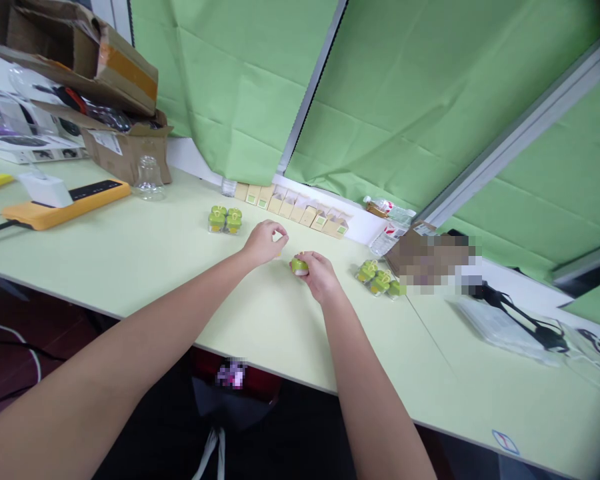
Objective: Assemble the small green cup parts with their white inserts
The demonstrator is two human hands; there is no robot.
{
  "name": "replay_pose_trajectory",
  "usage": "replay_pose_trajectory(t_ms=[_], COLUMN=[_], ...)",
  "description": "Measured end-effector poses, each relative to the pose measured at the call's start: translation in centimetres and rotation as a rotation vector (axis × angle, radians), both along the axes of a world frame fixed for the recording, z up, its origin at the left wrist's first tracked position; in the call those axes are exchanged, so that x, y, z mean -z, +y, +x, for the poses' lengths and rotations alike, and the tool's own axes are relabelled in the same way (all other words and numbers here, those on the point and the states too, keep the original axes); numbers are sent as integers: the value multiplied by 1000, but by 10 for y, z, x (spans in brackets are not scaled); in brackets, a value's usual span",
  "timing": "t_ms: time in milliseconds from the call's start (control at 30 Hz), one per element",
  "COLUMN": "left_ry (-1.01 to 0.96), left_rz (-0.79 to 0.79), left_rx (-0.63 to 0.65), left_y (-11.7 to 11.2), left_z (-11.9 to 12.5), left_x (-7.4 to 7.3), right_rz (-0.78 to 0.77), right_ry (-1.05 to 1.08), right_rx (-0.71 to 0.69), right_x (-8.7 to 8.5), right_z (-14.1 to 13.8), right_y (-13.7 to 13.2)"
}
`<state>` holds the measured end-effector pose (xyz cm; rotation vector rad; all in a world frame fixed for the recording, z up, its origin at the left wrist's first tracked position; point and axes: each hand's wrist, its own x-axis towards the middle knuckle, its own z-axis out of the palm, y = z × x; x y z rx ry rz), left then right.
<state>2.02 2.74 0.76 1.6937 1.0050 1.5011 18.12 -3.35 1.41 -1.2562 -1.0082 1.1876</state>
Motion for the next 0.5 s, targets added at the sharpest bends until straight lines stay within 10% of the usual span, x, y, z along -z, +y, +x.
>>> replay_pose_trajectory(t_ms=[267, 500], left_ry=[545, 587], left_rz=[-49, 36], left_rx=[132, 164], left_y=[5, 0], left_z=[-9, -7], left_x=[26, 25], right_rz=[175, 170], right_ry=[-135, -119], right_rx=[230, 308], right_x=[-4, 2], right_z=[4, 9], right_y=[2, 9])
